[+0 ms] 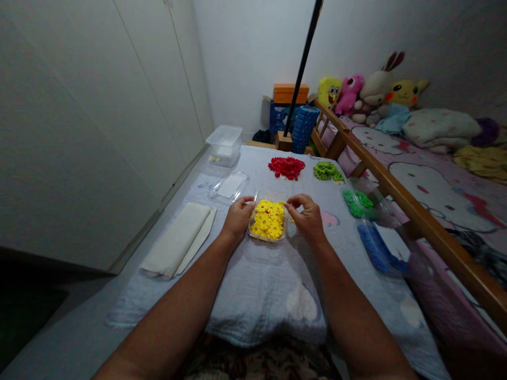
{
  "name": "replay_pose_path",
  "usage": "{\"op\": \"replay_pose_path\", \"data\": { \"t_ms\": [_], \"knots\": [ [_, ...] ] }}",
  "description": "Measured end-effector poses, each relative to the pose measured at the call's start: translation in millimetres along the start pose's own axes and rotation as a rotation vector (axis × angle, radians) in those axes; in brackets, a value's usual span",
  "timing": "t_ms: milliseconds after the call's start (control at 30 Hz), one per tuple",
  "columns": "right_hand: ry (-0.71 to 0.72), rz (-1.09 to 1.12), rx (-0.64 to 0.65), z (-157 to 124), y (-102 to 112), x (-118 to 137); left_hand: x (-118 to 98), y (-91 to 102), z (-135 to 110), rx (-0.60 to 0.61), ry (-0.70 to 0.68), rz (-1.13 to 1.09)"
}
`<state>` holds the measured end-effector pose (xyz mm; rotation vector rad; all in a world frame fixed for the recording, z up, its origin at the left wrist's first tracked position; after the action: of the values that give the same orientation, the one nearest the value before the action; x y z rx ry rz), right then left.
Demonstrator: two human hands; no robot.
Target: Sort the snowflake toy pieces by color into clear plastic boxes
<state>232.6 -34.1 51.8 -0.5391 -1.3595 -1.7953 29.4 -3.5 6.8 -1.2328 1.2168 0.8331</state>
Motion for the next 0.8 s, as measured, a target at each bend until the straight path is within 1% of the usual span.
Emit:
{"op": "replay_pose_path", "data": {
  "t_ms": [167,233,333,433,533,600,700,800],
  "knots": [
    [-0.038,-0.274,0.085,4.5,-13.0,-5.2,2.8,1.8,2.4,0.002,0.001,-0.002],
    [-0.053,-0.324,0.113,4.7,-15.8,-8.6,2.7,1.5,2.4,0.006,0.002,-0.008],
    [-0.069,-0.338,0.142,3.8,-16.0,-13.1,2.0,1.0,1.9,0.01,0.001,-0.009],
    [-0.083,-0.313,0.119,3.1,-7.2,-18.7,1.3,1.0,1.3,0.003,-0.002,0.001],
    [-0.107,-0.292,0.058,2.3,11.9,-30.2,0.6,0.6,0.6,-0.001,-0.001,0.0],
    [-0.148,-0.305,0.04,0.4,26.4,-42.1,-0.3,0.0,0.0,0.003,0.0,-0.01],
    [-0.273,-0.363,0.117,-5.1,40.4,-61.7,-2.3,-1.2,-1.1,0.003,0.001,-0.02],
    [-0.398,-0.453,0.246,-11.6,40.8,-71.1,-4.2,-2.6,-2.0,0.008,0.01,-0.029]
  ]
}}
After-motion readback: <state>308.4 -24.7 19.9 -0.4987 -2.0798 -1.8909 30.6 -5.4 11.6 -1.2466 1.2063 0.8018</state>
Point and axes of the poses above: each hand's wrist, its own z-axis towards the middle knuckle, its own y-axis out of the back of the hand, x = y × z, the point moved 2 cm from there along z, towards the middle knuckle, and after that the axes turned 14 degrees about x, right-handed, at the moved point
